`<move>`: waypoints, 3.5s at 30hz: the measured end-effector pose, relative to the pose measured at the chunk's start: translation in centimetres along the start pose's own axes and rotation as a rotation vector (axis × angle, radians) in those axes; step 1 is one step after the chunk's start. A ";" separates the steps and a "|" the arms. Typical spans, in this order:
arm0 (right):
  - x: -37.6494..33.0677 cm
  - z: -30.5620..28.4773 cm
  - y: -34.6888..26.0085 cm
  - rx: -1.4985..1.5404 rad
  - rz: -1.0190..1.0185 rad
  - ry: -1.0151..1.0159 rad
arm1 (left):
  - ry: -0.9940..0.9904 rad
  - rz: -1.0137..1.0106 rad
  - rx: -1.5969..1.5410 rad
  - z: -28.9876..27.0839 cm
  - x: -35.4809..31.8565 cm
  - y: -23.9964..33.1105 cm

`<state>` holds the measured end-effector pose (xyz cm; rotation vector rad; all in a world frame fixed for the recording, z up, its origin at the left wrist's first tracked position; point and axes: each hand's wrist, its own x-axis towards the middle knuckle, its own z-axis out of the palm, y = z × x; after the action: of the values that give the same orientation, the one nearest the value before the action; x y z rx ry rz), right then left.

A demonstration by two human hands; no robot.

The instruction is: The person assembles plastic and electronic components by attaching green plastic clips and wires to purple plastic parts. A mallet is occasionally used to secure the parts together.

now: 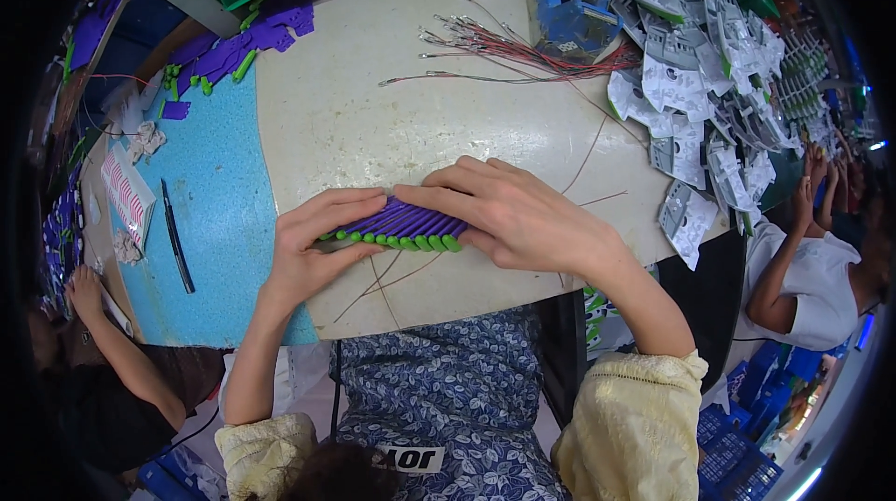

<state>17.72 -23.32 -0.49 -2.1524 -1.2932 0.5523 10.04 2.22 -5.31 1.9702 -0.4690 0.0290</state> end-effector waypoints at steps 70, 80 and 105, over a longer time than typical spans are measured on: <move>2.5 3.4 -7.0 0.271 0.089 0.849 | 0.259 -0.037 -0.354 5.2 0.7 2.1; 3.2 3.7 -8.4 0.213 0.162 0.985 | 0.350 -0.042 -0.507 5.1 1.1 4.0; 5.3 -1.4 -7.6 0.535 -0.100 0.706 | 0.512 0.065 -0.191 3.1 -1.1 1.3</move>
<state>15.95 -16.06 5.24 -1.5972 -0.7421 0.0521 8.02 -0.62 -5.78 1.6786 -0.1895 0.4998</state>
